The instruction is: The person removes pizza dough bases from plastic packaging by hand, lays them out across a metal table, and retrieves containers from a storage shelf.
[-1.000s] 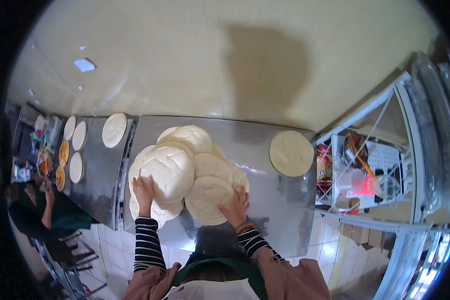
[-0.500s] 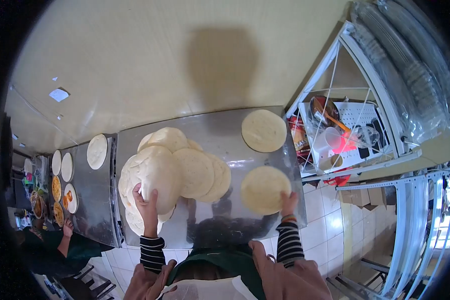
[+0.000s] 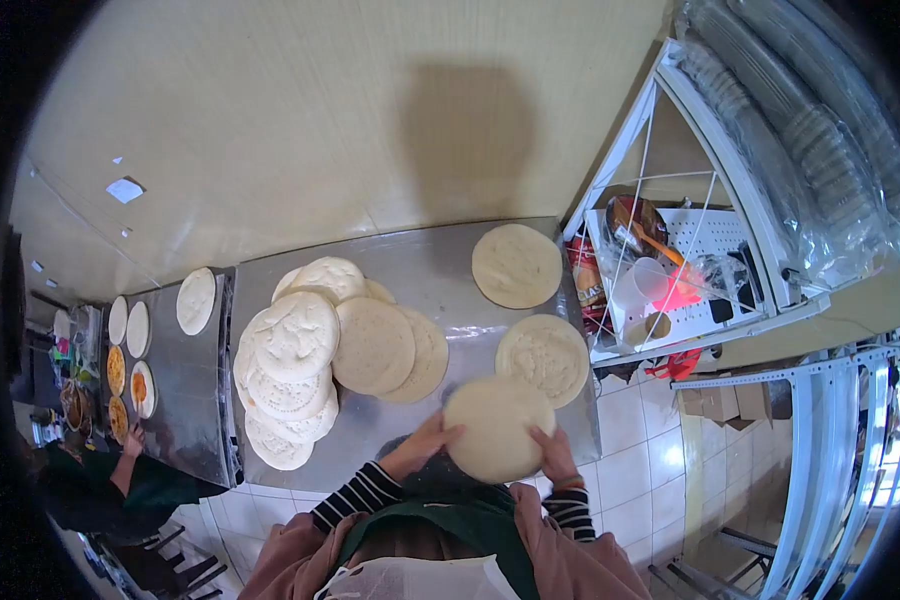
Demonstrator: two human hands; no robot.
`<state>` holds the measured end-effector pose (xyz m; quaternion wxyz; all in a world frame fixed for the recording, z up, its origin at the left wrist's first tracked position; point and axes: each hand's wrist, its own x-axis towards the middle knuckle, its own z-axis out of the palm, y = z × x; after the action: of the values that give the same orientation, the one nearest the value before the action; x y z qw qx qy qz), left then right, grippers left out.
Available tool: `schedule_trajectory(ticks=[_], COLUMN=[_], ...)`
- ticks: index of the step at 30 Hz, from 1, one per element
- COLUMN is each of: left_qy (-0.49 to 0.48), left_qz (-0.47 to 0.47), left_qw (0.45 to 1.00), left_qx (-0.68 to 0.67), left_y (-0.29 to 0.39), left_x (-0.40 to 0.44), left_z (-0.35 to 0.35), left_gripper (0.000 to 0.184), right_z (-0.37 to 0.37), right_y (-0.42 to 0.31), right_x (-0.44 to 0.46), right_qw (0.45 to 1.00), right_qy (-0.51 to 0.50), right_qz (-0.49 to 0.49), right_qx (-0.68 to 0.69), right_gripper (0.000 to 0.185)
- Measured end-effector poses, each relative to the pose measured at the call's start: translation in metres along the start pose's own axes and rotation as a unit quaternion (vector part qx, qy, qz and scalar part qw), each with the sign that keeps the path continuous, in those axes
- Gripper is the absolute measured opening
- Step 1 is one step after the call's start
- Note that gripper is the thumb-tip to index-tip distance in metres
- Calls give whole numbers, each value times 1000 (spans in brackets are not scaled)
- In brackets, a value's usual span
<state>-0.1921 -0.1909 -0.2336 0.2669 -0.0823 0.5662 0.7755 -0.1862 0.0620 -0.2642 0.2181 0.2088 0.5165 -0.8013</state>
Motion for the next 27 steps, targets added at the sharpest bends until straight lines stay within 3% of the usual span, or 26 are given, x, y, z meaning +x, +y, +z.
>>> schedule_trajectory(ticks=[1,3,4,6,7,9,13,15,16,17,18,20,23,24,25,26,27], left_qy=[5,260,263,400,404,514,511,545,547,558,568,534,481,465,468,430,391], left_qz=[1,-139,-137,-143,-144,-1,-47,-44,-39,-26,-13,5,22,20,23,30,37], left_qw=[1000,946,945,850,847,798,763,774,772,771,769,784,788,779,776,794,812], left_qx=[-2,-135,-138,-312,-316,-314,-393,-319,-320,-306,-292,-316,-383,-420,-423,-429,-432], left_y=[-12,-33,-45,-71,-77,-75,-37,-29,-26,-25,-25,-43,-29,-20,-20,-20,-19], left_x=[-4,-4,2,11,14,23,26,26,27,27,25,22,16,12,9,5,2], left_z=[0,-2,-15,-59,-73,-94,-93,-88,-87,-85,-85,-100,-99,-96,-99,-102,-107], left_gripper=[55,53,53,71,71,50,31,26,26,26,26,27,27,28,28,27,27], right_z=[-21,-62,-76,-121,-126,-137,-124,-105,-87,-68,-45,3,67,100,123,134,145], right_y=[-5,0,-10,12,13,20,23,11,2,-7,-16,-23,30,38,45,50,54], right_x=[-15,-43,-60,-69,-65,-54,-1,10,13,17,26,40,98,105,113,127,142], right_qw=[998,997,982,973,973,961,939,919,783,573,574,695,883,943,978,978,985], right_qy=[-30,37,80,178,175,247,291,330,402,438,436,228,10,27,43,37,16], right_qz=[-1,12,35,41,45,8,-85,-71,-161,-237,-240,-354,-256,-138,-16,-16,63], right_qx=[-53,-66,-166,-139,-144,-127,-162,-202,-447,-650,-651,-583,-393,-302,-202,-204,-159], right_gripper=[43,43,42,40,40,36,35,38,39,40,40,37,24,25,26,26,29])
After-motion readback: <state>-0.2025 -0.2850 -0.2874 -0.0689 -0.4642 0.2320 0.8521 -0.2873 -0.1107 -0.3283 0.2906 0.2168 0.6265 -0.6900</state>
